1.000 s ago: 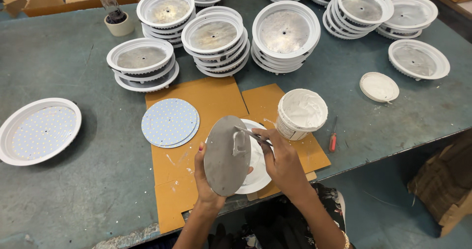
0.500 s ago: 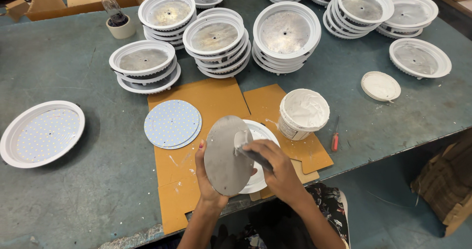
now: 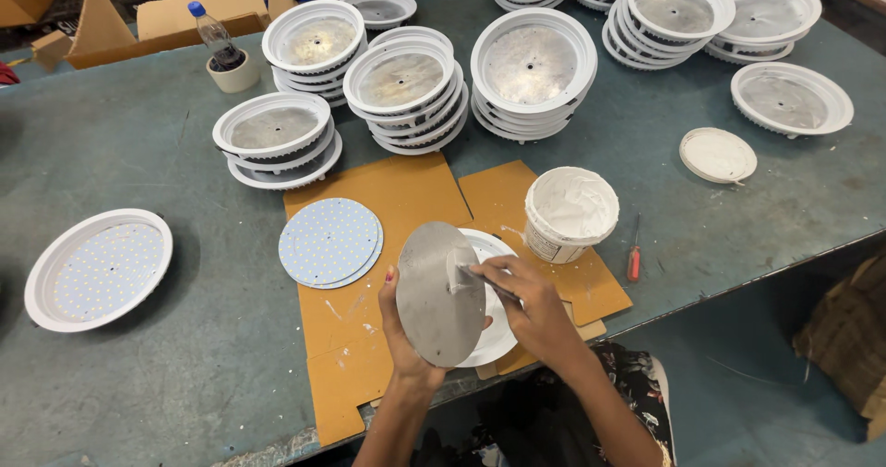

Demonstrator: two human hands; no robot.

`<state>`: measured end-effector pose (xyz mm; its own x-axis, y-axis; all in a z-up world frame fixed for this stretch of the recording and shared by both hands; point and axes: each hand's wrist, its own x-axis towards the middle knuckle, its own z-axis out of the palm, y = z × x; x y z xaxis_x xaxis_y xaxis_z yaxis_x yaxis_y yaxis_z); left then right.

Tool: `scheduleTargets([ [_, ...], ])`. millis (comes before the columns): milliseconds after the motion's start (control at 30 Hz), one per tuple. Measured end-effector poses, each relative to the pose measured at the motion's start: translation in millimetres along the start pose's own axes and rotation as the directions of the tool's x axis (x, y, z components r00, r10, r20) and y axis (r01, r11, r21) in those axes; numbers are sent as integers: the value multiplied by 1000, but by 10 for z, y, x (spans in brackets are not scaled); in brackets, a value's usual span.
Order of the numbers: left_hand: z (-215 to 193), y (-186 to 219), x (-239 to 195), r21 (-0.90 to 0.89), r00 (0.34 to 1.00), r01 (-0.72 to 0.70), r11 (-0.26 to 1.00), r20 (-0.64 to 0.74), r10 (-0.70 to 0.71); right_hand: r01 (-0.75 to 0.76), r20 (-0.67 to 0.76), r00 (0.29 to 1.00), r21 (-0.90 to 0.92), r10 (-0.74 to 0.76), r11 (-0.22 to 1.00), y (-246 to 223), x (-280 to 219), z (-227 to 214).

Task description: The person scoops white compound from a tub with a small spatula and spreads it inside white circular housings. They handle each housing one at a time, rotate it to cover the interior, and place finished units into a blue bin. A second person works across the table with similar items.

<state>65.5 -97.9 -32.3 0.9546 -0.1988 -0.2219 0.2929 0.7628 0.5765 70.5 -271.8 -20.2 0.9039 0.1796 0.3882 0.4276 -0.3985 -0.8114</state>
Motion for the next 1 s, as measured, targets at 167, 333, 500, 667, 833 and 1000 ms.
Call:
scheduleTargets([
  [167,-60,-94,125,-18,986,-149,989,-83,147,-97,68,993,80,92,992,-59,-248,106],
  [333,-122,-218,241,-83,963,-252,964,-120,241,-195,76,979,84,189,977,-178,-431,102],
  [500,-225,-350,286,-58,960,-272,961,-81,267,-148,-9,988,166,151,975,-95,-316,43],
  [667,-315,-547,381,-61,956,-291,955,8,292,-236,-78,964,189,254,953,-72,-298,150],
  [833,-291,-650,437,68,926,-360,931,153,346,-402,-77,905,169,419,900,-76,-358,131],
  [1000,-74,-587,444,465,852,-522,715,251,459,-398,-88,892,316,444,861,-82,-332,54],
])
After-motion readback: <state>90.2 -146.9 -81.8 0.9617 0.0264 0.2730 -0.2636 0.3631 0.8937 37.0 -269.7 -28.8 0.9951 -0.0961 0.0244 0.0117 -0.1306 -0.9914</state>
